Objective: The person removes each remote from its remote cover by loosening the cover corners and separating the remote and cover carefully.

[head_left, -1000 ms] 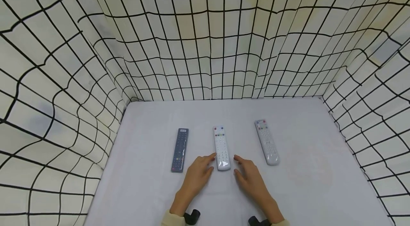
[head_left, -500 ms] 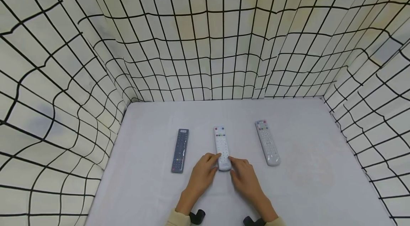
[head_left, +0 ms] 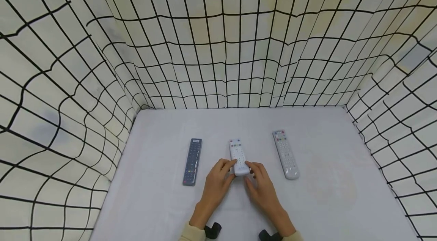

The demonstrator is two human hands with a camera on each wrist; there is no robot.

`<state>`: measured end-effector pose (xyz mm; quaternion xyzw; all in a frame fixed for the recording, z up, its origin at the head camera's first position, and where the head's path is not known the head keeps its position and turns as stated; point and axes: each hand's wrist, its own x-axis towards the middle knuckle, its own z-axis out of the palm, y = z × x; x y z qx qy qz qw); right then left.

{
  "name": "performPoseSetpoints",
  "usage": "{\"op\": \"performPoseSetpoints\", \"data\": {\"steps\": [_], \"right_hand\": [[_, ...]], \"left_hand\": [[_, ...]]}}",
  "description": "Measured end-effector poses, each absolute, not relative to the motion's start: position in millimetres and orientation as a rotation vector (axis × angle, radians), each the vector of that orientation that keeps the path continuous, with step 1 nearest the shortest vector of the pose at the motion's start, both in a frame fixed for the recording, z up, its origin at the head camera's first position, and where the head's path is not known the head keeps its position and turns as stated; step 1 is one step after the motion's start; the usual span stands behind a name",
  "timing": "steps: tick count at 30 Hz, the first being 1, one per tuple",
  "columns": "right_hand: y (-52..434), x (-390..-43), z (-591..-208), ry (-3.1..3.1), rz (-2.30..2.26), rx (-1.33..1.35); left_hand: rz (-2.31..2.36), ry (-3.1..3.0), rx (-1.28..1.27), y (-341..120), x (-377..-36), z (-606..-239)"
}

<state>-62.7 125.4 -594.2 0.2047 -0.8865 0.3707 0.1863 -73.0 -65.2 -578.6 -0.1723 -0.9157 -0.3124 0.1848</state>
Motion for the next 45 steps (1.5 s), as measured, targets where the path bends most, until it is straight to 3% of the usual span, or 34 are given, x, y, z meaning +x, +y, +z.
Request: {"op": "performPoseSetpoints", "data": {"steps": [9,45], "right_hand": [[125,-69,-572,-2.362,1.129,0.679],[123,-67,-554,-2.204,1.268,0.751]], "left_hand": [[-0.891,-2.465,-0.553,-68,-71,-552],[-0.836,-2.171,-0.743,-73,-71,-535]]}}
